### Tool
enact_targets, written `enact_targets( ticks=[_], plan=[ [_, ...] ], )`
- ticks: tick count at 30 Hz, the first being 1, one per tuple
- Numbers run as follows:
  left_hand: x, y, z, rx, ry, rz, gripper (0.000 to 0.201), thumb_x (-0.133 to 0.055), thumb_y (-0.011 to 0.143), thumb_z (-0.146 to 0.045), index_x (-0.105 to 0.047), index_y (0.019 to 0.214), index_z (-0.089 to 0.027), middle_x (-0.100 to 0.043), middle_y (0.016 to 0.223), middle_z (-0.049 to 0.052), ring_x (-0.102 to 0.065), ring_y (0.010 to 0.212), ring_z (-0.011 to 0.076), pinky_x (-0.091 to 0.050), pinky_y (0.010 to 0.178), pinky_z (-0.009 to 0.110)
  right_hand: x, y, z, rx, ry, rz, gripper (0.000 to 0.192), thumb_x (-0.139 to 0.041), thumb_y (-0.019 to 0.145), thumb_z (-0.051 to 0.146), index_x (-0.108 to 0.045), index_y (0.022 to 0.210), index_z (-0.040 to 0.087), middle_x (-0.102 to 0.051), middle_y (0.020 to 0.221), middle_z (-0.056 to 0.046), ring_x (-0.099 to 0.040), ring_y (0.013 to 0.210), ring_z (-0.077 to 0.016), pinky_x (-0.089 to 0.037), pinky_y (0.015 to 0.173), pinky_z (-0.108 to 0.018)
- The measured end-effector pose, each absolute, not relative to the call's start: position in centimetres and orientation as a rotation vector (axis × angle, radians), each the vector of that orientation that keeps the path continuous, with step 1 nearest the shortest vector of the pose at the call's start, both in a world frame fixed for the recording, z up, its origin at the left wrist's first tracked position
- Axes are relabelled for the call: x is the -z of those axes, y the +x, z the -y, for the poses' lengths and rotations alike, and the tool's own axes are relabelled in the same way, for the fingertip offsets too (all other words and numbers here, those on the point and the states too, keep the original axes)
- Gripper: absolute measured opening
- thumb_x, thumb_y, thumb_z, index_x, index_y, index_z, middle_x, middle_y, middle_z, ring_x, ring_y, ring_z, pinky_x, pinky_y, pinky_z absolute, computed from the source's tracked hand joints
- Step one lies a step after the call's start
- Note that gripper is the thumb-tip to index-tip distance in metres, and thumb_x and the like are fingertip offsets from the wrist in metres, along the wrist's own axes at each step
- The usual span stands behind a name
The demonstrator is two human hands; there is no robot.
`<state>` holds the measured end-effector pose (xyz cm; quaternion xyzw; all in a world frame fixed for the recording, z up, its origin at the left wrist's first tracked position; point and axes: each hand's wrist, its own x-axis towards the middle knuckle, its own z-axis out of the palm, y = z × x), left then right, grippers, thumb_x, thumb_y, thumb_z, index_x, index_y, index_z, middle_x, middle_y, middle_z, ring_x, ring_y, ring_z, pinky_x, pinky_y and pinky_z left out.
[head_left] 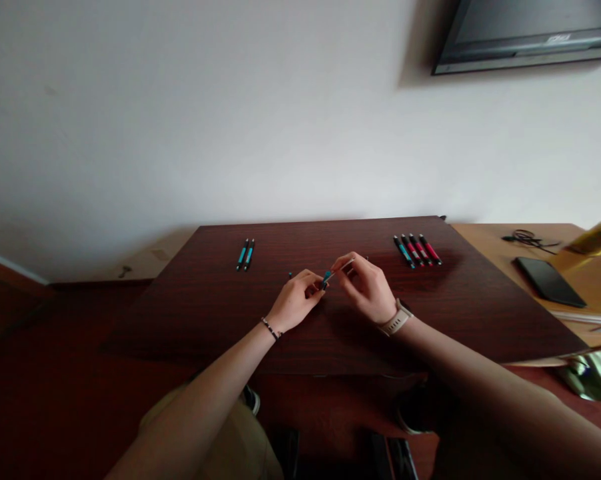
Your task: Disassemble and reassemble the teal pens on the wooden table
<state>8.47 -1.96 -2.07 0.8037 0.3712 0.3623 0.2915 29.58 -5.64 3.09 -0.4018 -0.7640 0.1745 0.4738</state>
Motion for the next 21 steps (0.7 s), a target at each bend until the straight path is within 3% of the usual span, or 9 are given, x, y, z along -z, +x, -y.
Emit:
enact_targets(
  ticks=[9,21],
  plan=[
    [1.7,8.6,2.2,-0.966,2.131,-0.986,0.008,-0.068,0.093,-0.016,-0.071,0.099,-0.020,-0.067,0.098,0.003,-0.067,0.083,0.0150,-0.056,0.079,0.028,-3.7,29.8,6.1,-0.322,-0.996,1.757,0.013,-0.049,0.105,0.031,-0.059,0.106,0.024,-0.067,0.104,-0.007,-0.066,0.088,-0.0199,-0.056,0.079,-0.033],
    [2.0,8.6,2.2,-0.946,2.149,-0.983,0.010,-0.068,0.093,-0.014,-0.072,0.100,-0.020,-0.067,0.100,0.004,-0.066,0.086,0.0147,-0.055,0.081,0.028,-2.7,29.5,5.4,-0.413,-0.957,1.920,0.012,-0.051,0.105,0.028,-0.061,0.104,0.022,-0.066,0.099,-0.006,-0.062,0.081,-0.0181,-0.052,0.077,-0.031]
  ],
)
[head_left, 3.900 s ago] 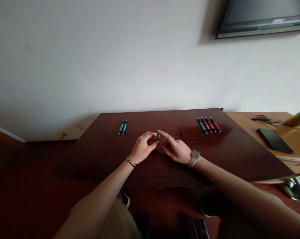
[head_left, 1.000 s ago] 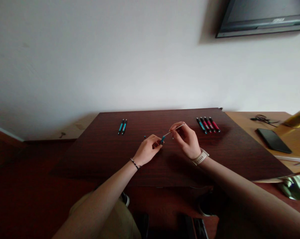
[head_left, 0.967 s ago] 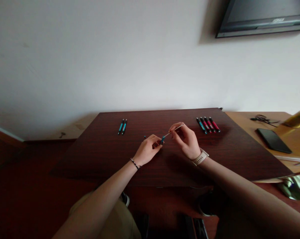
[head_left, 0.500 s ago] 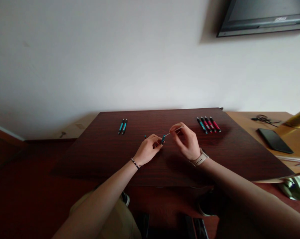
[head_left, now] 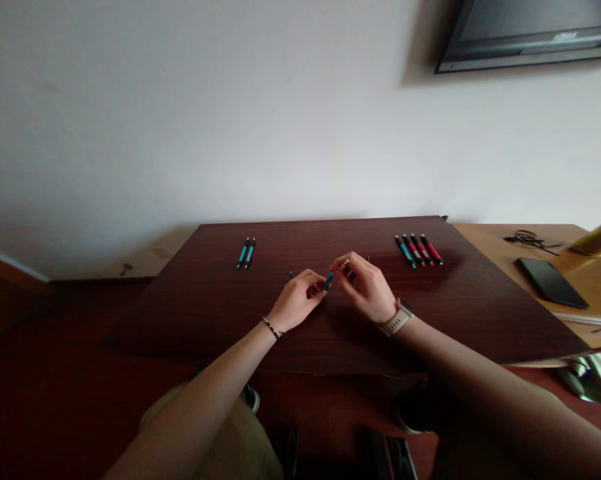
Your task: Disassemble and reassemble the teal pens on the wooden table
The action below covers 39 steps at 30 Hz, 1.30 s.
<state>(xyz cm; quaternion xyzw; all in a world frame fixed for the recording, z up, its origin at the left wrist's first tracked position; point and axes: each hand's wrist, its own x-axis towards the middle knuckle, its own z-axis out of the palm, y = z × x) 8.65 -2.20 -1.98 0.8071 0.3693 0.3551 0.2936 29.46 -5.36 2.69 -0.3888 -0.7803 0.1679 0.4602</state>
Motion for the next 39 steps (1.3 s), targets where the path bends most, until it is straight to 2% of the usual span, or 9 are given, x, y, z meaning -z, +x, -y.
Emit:
enact_targets(
  ticks=[14,21,26,29,33,39],
  plan=[
    [1.8,8.7,2.3,-0.945,2.156,-0.993,0.009,-0.069,0.091,-0.014,-0.071,0.098,-0.019,-0.067,0.097,0.003,-0.066,0.083,0.0147,-0.053,0.078,0.027,-1.7,29.1,4.9,-0.526,-0.905,1.960,0.036,-0.040,0.112,0.040,-0.067,0.098,0.022,-0.066,0.097,-0.008,-0.063,0.087,-0.0196,-0.050,0.083,-0.032],
    [1.8,8.6,2.3,-0.947,2.147,-0.980,0.007,-0.070,0.092,-0.016,-0.070,0.098,-0.018,-0.067,0.098,0.004,-0.066,0.085,0.0156,-0.053,0.080,0.028,-1.3,29.1,4.7,-0.538,-0.963,1.940,0.039,-0.040,0.111,0.043,-0.066,0.091,0.022,-0.067,0.090,-0.006,-0.064,0.081,-0.0185,-0.049,0.079,-0.031],
    [1.9,8.5,2.3,-0.937,2.163,-0.983,0.012,-0.069,0.093,-0.018,-0.071,0.105,-0.019,-0.067,0.099,0.004,-0.065,0.085,0.0164,-0.053,0.080,0.028,-1.4,29.0,4.8,-0.588,-0.994,1.938,0.039,-0.041,0.111,0.043,-0.063,0.088,0.022,-0.068,0.087,-0.005,-0.062,0.077,-0.0174,-0.048,0.076,-0.030],
    [1.8,8.5,2.3,-0.934,2.191,-0.994,0.008,-0.069,0.093,-0.019,-0.071,0.101,-0.019,-0.067,0.098,0.004,-0.064,0.085,0.0169,-0.052,0.080,0.028,-1.3,29.0,4.7,-0.641,-0.998,1.912,0.040,-0.041,0.111,0.044,-0.063,0.087,0.021,-0.068,0.084,-0.004,-0.062,0.074,-0.0165,-0.048,0.073,-0.029],
    [1.7,8.4,2.3,-0.932,2.221,-1.005,0.006,-0.070,0.093,-0.019,-0.071,0.098,-0.019,-0.066,0.095,0.004,-0.063,0.085,0.0173,-0.051,0.079,0.028,-1.2,28.9,4.6,-0.701,-0.992,1.874,0.041,-0.040,0.111,0.047,-0.064,0.088,0.022,-0.069,0.084,-0.004,-0.064,0.074,-0.0163,-0.048,0.072,-0.028],
    [1.8,8.6,2.4,-0.924,2.194,-1.000,0.008,-0.070,0.092,-0.017,-0.070,0.100,-0.019,-0.066,0.098,0.003,-0.064,0.087,0.0171,-0.050,0.081,0.028,-1.4,28.8,5.0,-0.786,-0.976,1.862,0.040,-0.039,0.111,0.048,-0.064,0.095,0.022,-0.065,0.069,0.000,-0.063,0.064,-0.0154,-0.049,0.069,-0.027]
  ],
)
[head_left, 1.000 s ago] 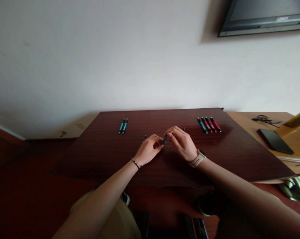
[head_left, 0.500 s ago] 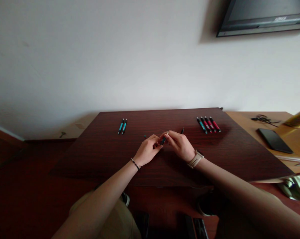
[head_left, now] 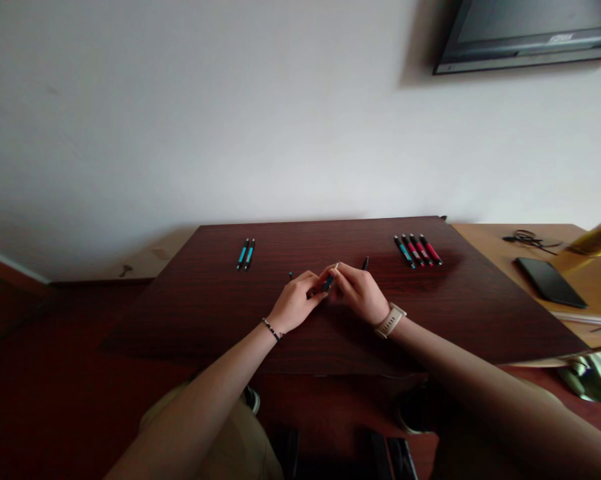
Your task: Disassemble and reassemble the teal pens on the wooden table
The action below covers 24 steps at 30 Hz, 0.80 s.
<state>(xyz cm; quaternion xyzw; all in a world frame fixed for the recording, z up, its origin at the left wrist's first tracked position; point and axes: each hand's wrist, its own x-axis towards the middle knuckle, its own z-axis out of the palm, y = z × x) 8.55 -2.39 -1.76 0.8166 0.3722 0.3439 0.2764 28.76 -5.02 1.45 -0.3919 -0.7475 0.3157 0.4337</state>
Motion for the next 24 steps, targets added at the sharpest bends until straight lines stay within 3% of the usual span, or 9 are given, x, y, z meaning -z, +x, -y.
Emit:
enact_targets(
  ticks=[6,10,13,19,24],
  plan=[
    [1.7,8.7,2.5,-0.942,2.194,-1.017,0.010,-0.070,0.092,-0.019,-0.063,0.085,-0.018,-0.063,0.087,0.000,-0.061,0.080,0.0151,-0.047,0.075,0.026,-1.3,28.4,5.3,-0.807,-0.891,1.876,0.038,-0.040,0.111,0.047,-0.068,0.102,0.022,-0.070,0.082,-0.002,-0.067,0.070,-0.0154,-0.052,0.075,-0.028],
    [1.6,8.7,2.4,-0.951,2.191,-0.985,0.006,-0.070,0.093,-0.021,-0.066,0.089,-0.018,-0.065,0.092,0.002,-0.061,0.082,0.0157,-0.048,0.077,0.027,-1.2,28.4,5.3,-0.789,-0.930,1.783,0.037,-0.042,0.110,0.048,-0.068,0.111,0.023,-0.072,0.085,-0.003,-0.068,0.071,-0.0166,-0.054,0.076,-0.030],
    [1.7,8.7,2.3,-0.953,2.181,-0.965,0.003,-0.069,0.094,-0.022,-0.069,0.094,-0.019,-0.067,0.097,0.003,-0.063,0.085,0.0165,-0.049,0.080,0.028,-1.3,28.5,5.4,-0.801,-0.943,1.733,0.040,-0.041,0.110,0.050,-0.068,0.108,0.022,-0.072,0.083,-0.003,-0.068,0.071,-0.0174,-0.055,0.073,-0.031],
    [2.0,8.6,2.0,-0.972,2.116,-0.958,0.005,-0.069,0.094,-0.021,-0.069,0.090,-0.018,-0.067,0.095,0.004,-0.064,0.087,0.0170,-0.050,0.081,0.028,-1.2,28.5,5.5,-0.748,-0.935,1.789,0.039,-0.040,0.111,0.049,-0.069,0.104,0.022,-0.071,0.083,-0.004,-0.068,0.072,-0.0172,-0.055,0.076,-0.031],
    [2.4,8.4,1.5,-0.991,1.998,-0.912,0.008,-0.072,0.092,-0.025,-0.070,0.090,-0.017,-0.066,0.095,0.004,-0.065,0.091,0.0178,-0.051,0.083,0.028,-1.4,28.5,5.8,-0.680,-0.900,1.896,0.036,-0.040,0.111,0.044,-0.069,0.112,0.023,-0.072,0.088,-0.004,-0.069,0.078,-0.0179,-0.054,0.080,-0.031]
  ],
)
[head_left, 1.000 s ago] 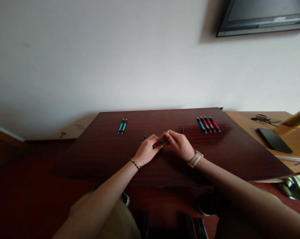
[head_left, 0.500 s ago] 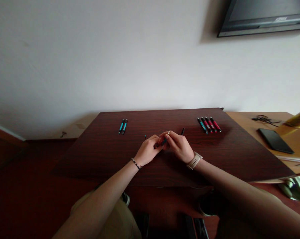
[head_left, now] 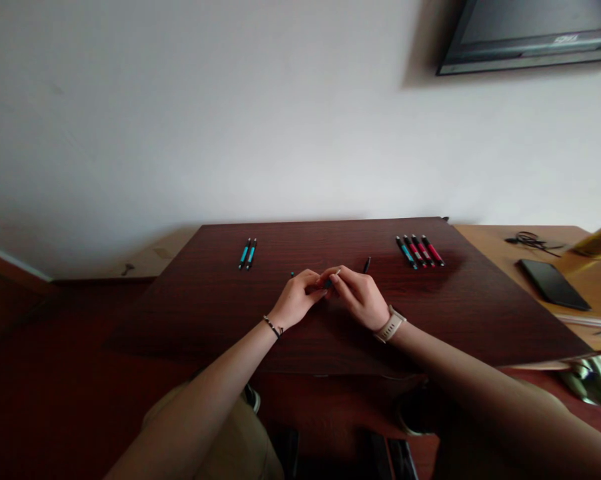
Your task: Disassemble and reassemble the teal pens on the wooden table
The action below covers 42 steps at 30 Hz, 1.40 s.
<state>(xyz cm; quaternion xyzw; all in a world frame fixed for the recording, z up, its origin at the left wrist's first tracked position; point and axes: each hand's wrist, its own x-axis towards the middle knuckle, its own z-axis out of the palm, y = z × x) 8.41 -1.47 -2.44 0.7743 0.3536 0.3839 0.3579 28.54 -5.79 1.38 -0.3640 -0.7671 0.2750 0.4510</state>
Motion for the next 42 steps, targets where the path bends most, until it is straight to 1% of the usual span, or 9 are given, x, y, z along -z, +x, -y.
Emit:
enact_targets(
  ticks=[4,10,14,18,22,27,31,36,42],
  plan=[
    [2.52,8.43,1.47,-0.991,1.963,-0.901,0.011,-0.072,0.094,-0.028,-0.074,0.095,-0.018,-0.067,0.098,0.005,-0.066,0.093,0.0184,-0.053,0.085,0.029,-1.56,28.60,5.95,-0.625,-0.890,1.919,0.036,-0.041,0.111,0.044,-0.070,0.117,0.024,-0.072,0.091,-0.005,-0.069,0.082,-0.0189,-0.053,0.083,-0.032],
    [2.22,8.71,1.72,-0.985,1.965,-0.914,0.014,-0.073,0.094,-0.032,-0.076,0.099,-0.019,-0.068,0.096,0.004,-0.067,0.090,0.0184,-0.054,0.083,0.030,-1.60,28.70,5.75,-0.587,-0.904,1.929,0.035,-0.042,0.111,0.043,-0.071,0.112,0.023,-0.071,0.091,-0.006,-0.068,0.084,-0.0200,-0.052,0.082,-0.032],
    [2.16,8.70,1.74,-0.979,1.977,-0.914,0.017,-0.070,0.096,-0.033,-0.077,0.104,-0.019,-0.070,0.103,0.007,-0.067,0.096,0.0202,-0.055,0.089,0.033,-1.61,28.55,5.60,-0.569,-0.904,1.949,0.037,-0.041,0.111,0.044,-0.072,0.112,0.023,-0.071,0.095,-0.007,-0.068,0.086,-0.0210,-0.052,0.084,-0.034],
    [2.24,8.59,1.69,-0.985,2.000,-0.893,0.016,-0.069,0.097,-0.033,-0.077,0.100,-0.019,-0.070,0.105,0.007,-0.067,0.097,0.0204,-0.054,0.092,0.034,-1.67,28.43,5.56,-0.561,-0.914,1.937,0.037,-0.041,0.111,0.043,-0.073,0.109,0.023,-0.072,0.098,-0.008,-0.068,0.088,-0.0212,-0.053,0.085,-0.034],
    [2.43,8.49,1.51,-0.999,1.971,-0.881,0.018,-0.065,0.099,-0.032,-0.076,0.097,-0.018,-0.068,0.103,0.007,-0.067,0.096,0.0191,-0.054,0.090,0.033,-1.67,28.48,5.50,-0.544,-0.897,1.940,0.033,-0.043,0.111,0.039,-0.072,0.117,0.025,-0.073,0.099,-0.007,-0.070,0.089,-0.0205,-0.052,0.085,-0.032],
    [2.53,8.56,1.40,-1.004,1.784,-0.859,0.029,-0.076,0.091,-0.044,-0.074,0.101,-0.016,-0.068,0.102,0.007,-0.068,0.095,0.0194,-0.057,0.089,0.034,-1.56,28.49,5.50,-0.538,-0.868,1.959,0.032,-0.043,0.111,0.037,-0.071,0.119,0.025,-0.074,0.106,-0.008,-0.070,0.096,-0.0212,-0.053,0.088,-0.034],
    [2.36,8.57,1.49,-1.005,1.722,-0.838,0.037,-0.077,0.089,-0.049,-0.075,0.103,-0.015,-0.069,0.105,0.008,-0.068,0.098,0.0201,-0.056,0.092,0.035,-1.55,28.40,5.60,-0.520,-0.840,1.987,0.029,-0.044,0.110,0.035,-0.071,0.117,0.025,-0.073,0.107,-0.009,-0.070,0.096,-0.0215,-0.054,0.088,-0.035],
    [2.17,8.56,1.65,-1.010,1.772,-0.857,0.030,-0.077,0.090,-0.045,-0.078,0.101,-0.017,-0.070,0.105,0.008,-0.068,0.098,0.0212,-0.056,0.088,0.033,-1.76,28.47,5.76,-0.525,-0.857,1.962,0.027,-0.046,0.109,0.035,-0.070,0.113,0.025,-0.073,0.108,-0.008,-0.071,0.095,-0.0217,-0.055,0.088,-0.035],
    [1.75,8.98,2.08,-1.016,1.828,-0.835,0.027,-0.075,0.092,-0.044,-0.079,0.093,-0.017,-0.069,0.102,0.007,-0.068,0.095,0.0197,-0.056,0.087,0.032,-2.00,28.75,6.15,-0.555,-0.890,1.932,0.031,-0.044,0.110,0.039,-0.070,0.120,0.025,-0.075,0.108,-0.008,-0.071,0.093,-0.0213,-0.055,0.086,-0.034]
  ],
)
